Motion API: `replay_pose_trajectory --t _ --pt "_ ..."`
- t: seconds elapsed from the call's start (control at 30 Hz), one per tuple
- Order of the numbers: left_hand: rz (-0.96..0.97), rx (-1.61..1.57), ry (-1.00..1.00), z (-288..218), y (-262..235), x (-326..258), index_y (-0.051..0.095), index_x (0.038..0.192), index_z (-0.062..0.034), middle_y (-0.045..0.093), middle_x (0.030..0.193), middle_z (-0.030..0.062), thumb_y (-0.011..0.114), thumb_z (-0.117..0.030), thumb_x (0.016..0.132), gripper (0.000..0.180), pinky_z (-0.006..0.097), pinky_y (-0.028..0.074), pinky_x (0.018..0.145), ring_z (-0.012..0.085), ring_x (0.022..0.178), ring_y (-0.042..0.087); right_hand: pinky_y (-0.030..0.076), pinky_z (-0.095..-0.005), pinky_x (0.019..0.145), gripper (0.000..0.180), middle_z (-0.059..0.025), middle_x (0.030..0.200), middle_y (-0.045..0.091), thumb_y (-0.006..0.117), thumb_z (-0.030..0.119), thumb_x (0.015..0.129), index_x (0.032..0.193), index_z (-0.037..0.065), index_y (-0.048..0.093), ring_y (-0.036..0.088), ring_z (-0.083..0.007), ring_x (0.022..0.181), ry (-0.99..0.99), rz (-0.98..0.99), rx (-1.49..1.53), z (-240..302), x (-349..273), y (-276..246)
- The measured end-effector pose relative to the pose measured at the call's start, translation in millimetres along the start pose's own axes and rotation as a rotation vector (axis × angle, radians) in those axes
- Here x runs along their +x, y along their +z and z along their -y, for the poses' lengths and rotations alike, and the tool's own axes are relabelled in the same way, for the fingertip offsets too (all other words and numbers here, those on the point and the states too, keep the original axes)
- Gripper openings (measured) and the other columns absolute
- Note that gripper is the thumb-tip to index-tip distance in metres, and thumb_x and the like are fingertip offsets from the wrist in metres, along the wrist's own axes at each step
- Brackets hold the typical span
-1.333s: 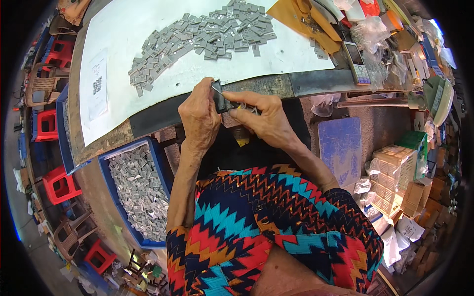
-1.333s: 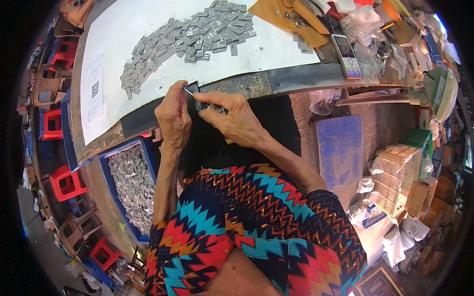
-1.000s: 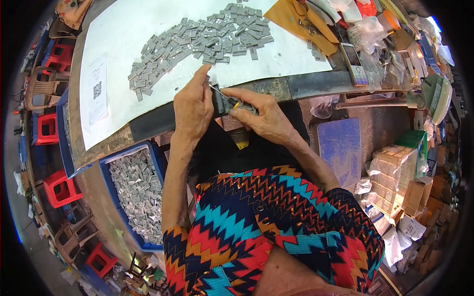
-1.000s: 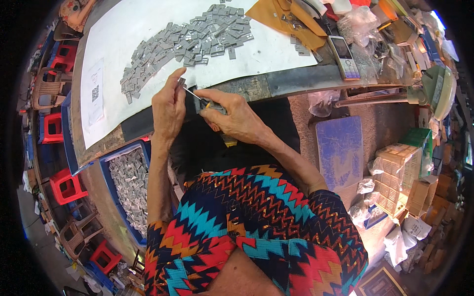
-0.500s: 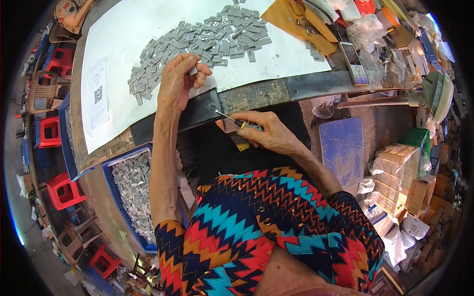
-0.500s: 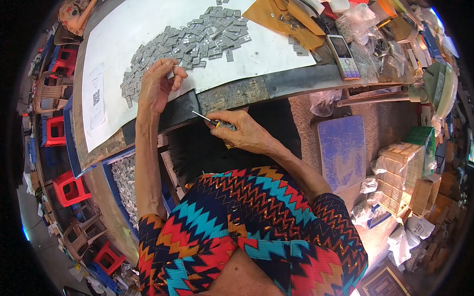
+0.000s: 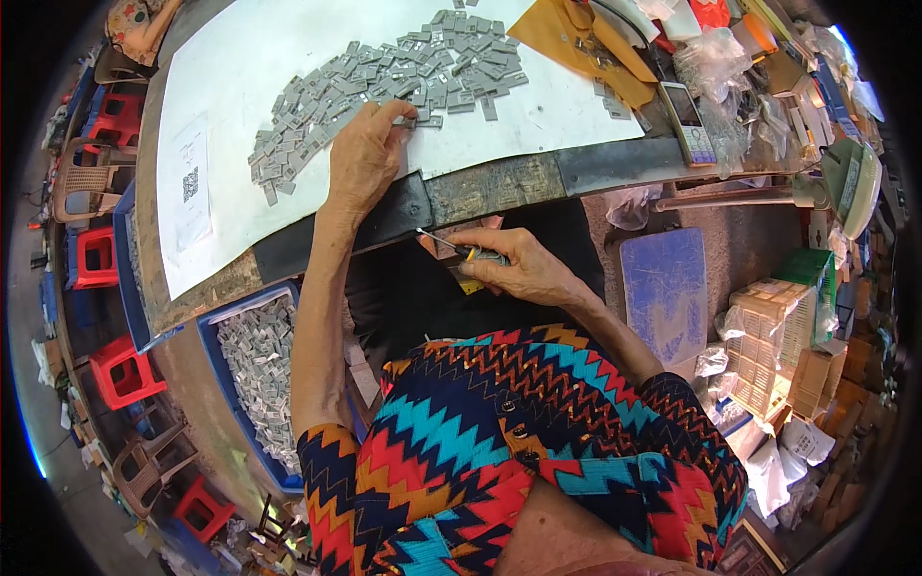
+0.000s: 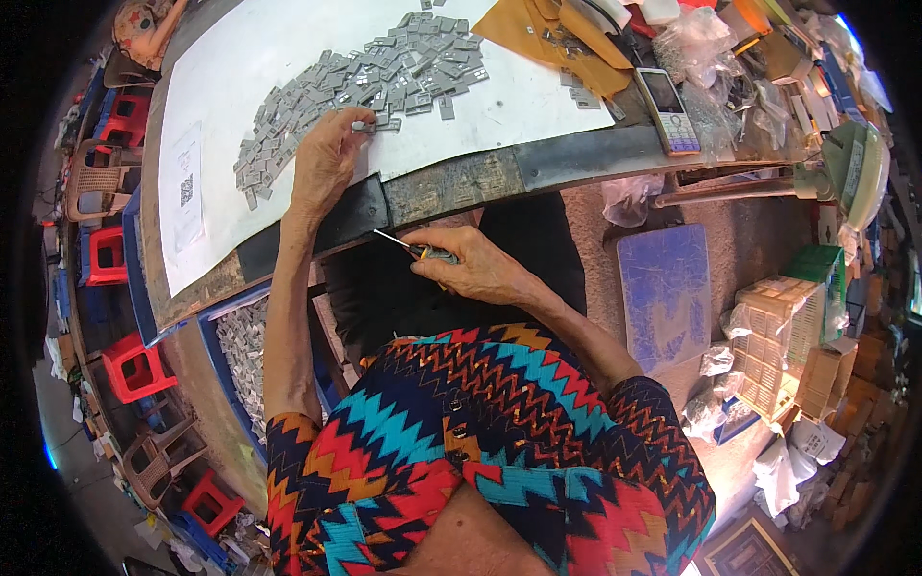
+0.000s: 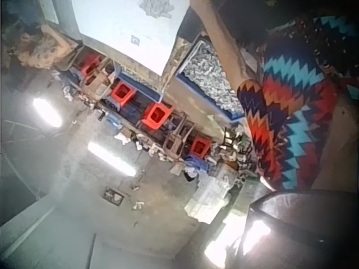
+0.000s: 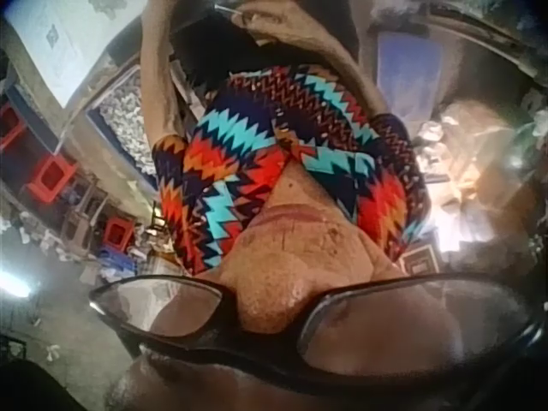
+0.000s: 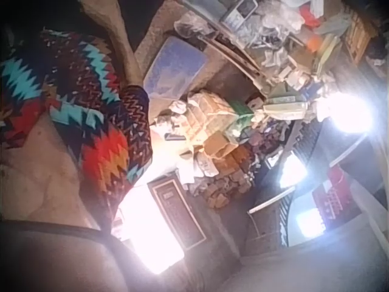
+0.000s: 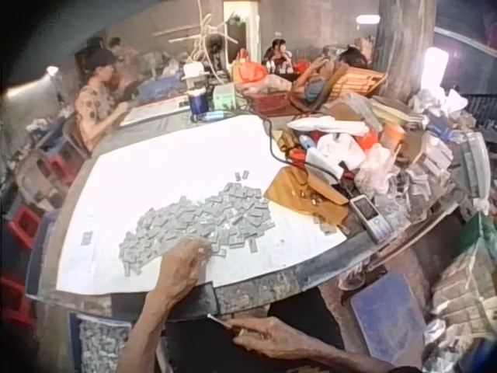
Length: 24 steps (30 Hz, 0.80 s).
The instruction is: Using a small hand tool to manipulate or clean small rectangular hardware components on a workbench.
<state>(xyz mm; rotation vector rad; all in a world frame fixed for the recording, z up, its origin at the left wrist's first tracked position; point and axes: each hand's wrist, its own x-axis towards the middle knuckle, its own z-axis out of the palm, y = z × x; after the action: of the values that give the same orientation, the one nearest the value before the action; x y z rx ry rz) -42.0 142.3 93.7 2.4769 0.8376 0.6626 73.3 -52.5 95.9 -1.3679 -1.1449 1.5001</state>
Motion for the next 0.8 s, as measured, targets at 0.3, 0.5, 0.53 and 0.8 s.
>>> replay_pose_trajectory --t 0.3,0.5,0.53,0.8 --pt "0.002 -0.101 -0.014 -2 -1 2 0.056 0.09 -0.007 0.048 0.07 0.0052 0.06 -0.001 0.072 0.02 0.029 0.04 0.058 0.0173 0.062 0.046 0.039 -0.0237 0.049 0.036 -0.0043 0.068 0.051 0.056 0.019 0.083 0.115 0.002 0.052 0.046 -0.0088 0.054 -0.019 -0.003 -0.032 -7 1 2" --pt "0.092 -0.244 -0.217 6 -4 1 0.054 0.082 -0.0039 0.053 0.068 0.0094 0.063 -0.005 0.069 0.016 0.033 0.042 0.057 0.0223 0.061 0.052 0.04 -0.0238 0.048 0.036 -0.0037 0.067 0.051 0.056 0.019 0.083 0.115 0.002 0.051 0.046 -0.0085 0.053 -0.016 -0.003 -0.025 -4 0 1" --pt "0.099 -0.247 -0.257 7 -4 1 0.054 0.081 -0.0034 0.053 0.066 0.0092 0.064 -0.006 0.069 0.016 0.032 0.041 0.057 0.0218 0.06 0.051 0.04 -0.0238 0.048 0.036 -0.0034 0.066 0.05 0.056 0.019 0.083 0.115 0.002 0.052 0.046 -0.0084 0.053 -0.021 -0.002 -0.018 -4 0 1" --pt "-0.032 -0.121 -0.093 4 -2 -4 0.05 0.078 -0.0005 0.051 0.065 0.0112 0.063 -0.008 0.07 0.017 0.034 0.042 0.056 0.0236 0.058 0.05 0.038 -0.0208 0.048 0.034 0.0003 0.065 0.051 0.056 0.015 0.084 0.115 0.002 0.052 0.045 -0.0056 0.053 -0.05 0.009 0.11 5 -3 -5"
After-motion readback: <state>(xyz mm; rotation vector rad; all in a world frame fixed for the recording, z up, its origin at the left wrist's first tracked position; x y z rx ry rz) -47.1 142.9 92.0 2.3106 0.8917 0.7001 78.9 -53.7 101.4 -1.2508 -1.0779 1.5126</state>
